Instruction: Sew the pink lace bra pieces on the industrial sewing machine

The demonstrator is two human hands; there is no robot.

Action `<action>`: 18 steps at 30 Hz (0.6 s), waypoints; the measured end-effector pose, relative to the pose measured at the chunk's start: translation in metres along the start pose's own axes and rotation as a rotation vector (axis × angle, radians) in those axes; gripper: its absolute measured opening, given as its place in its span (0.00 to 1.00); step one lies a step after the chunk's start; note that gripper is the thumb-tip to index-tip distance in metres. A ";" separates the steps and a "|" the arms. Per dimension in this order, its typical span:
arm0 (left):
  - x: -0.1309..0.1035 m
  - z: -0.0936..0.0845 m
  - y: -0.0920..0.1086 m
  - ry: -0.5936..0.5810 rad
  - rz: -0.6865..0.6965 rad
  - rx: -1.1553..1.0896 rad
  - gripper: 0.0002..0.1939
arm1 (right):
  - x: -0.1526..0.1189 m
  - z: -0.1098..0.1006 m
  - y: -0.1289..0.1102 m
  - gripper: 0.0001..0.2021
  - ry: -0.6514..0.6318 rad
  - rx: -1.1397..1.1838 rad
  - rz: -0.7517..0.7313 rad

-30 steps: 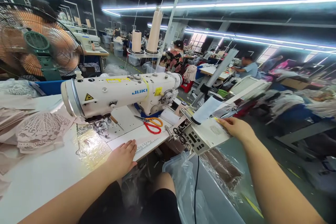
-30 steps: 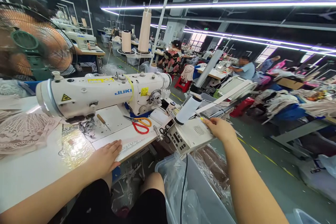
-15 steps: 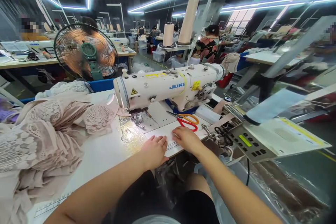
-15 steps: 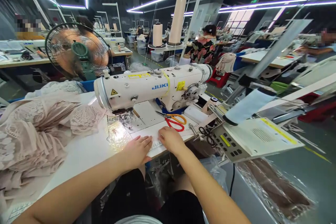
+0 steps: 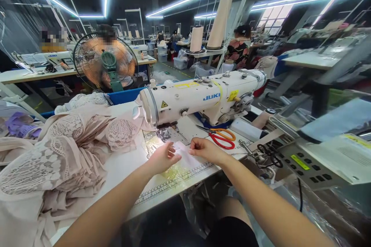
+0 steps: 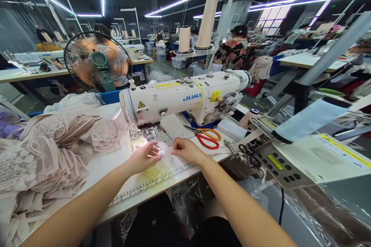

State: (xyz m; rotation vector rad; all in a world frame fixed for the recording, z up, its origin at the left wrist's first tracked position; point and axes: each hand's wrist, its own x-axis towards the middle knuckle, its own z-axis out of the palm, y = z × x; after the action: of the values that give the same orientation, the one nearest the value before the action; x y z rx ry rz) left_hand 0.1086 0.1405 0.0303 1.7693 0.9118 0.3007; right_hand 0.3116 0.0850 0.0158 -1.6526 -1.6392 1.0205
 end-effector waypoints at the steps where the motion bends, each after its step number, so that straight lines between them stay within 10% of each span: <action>1: 0.001 -0.008 -0.002 -0.010 -0.026 -0.056 0.29 | 0.002 0.007 -0.005 0.10 -0.003 0.062 -0.018; 18: 0.016 -0.072 -0.052 0.161 -0.218 -0.752 0.09 | 0.055 0.067 -0.039 0.06 0.121 0.086 0.093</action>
State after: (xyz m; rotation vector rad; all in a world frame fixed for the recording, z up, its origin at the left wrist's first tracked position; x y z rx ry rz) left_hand 0.0541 0.2091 0.0085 0.9579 0.9339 0.5643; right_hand 0.2313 0.1352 0.0071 -1.7117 -1.4326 1.0008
